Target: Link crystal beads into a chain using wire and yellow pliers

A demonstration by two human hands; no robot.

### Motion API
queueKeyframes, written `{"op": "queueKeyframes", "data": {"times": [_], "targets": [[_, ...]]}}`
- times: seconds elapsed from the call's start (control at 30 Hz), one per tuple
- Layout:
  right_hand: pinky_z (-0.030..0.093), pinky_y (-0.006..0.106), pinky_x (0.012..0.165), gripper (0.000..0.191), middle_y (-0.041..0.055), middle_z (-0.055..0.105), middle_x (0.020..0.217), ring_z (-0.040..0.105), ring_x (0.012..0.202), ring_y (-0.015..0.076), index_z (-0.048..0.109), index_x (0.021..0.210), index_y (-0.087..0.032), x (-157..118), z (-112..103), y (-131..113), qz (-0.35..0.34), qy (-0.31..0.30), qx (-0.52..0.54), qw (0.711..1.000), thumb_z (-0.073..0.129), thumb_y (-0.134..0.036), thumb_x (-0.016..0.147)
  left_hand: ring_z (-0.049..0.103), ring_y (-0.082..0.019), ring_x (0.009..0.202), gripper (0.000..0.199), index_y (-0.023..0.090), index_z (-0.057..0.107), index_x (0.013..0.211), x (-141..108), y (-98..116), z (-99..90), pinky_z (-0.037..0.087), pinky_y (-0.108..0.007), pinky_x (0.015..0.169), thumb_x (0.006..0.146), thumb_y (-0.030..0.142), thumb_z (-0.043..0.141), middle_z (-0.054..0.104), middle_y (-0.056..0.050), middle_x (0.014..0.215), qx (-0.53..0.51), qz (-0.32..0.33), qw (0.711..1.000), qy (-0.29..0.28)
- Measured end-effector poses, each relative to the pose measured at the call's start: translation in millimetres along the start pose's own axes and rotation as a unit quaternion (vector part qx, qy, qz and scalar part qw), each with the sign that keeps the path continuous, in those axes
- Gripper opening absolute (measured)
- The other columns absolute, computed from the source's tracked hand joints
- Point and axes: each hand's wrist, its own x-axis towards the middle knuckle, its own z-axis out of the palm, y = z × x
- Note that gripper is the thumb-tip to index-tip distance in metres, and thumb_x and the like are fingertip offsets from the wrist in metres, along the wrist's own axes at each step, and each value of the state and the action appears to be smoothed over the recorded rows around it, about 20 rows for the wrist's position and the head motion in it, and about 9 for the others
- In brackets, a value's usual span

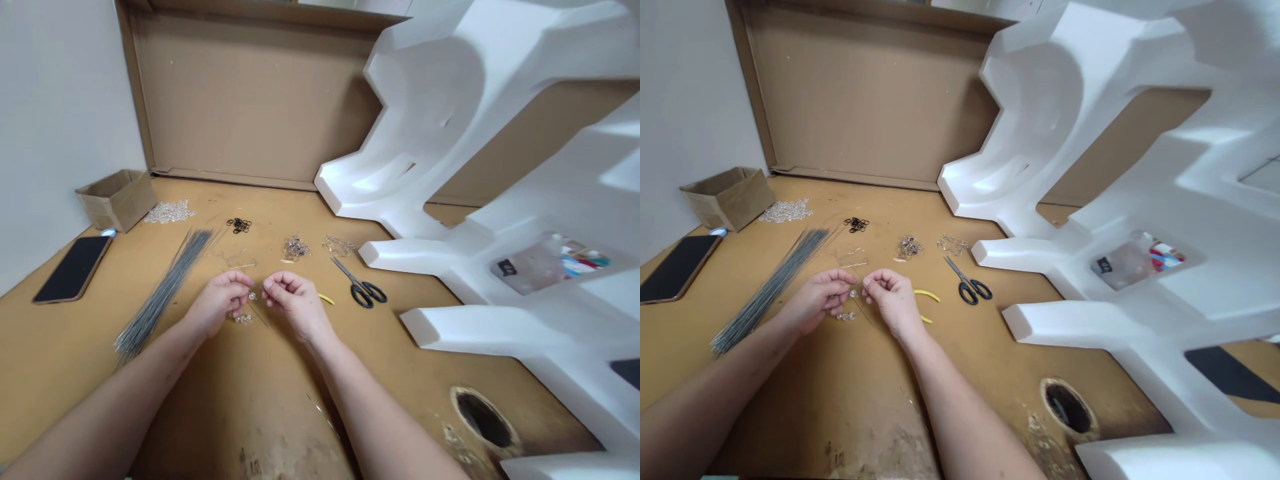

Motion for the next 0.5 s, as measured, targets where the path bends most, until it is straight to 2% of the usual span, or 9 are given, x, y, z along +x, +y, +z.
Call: {"op": "queueKeyframes", "data": {"times": [0.2, 0.5], "targets": [[0.029, 0.02, 0.045, 0.015, -0.0037, 0.053, 0.049, 0.042, 0.043, 0.0062, 0.054, 0.055, -0.016, 0.1, -0.9, 0.2, 0.009, 0.0, 0.004, 1.0, 0.062, -0.028, 0.061, 0.027, -0.001, 0.031, 0.005, 0.013, 0.052, 0.063, 2.0, -4.8, -1.9, 0.026, -0.017, 0.037, 0.06, 0.01, 0.05, 0.046, 0.006, 0.042, 0.015, -0.005, 1.0, -0.007], [0.031, 0.021, 0.047, 0.014, -0.0037, 0.053, 0.049, 0.042, 0.043, 0.0062, 0.054, 0.056, -0.016, 2.7, -1.0, 3.3, -0.003, 0.001, -0.004, 1.0, 0.062, -0.027, 0.061, 0.026, 0.0, 0.032, 0.007, 0.013, 0.053, 0.062, 1.0, -1.0, -1.4, 0.028, -0.018, 0.039, 0.057, 0.009, 0.056, 0.052, 0.004, 0.048, 0.001, -0.026, 1.0, -0.013]]}}
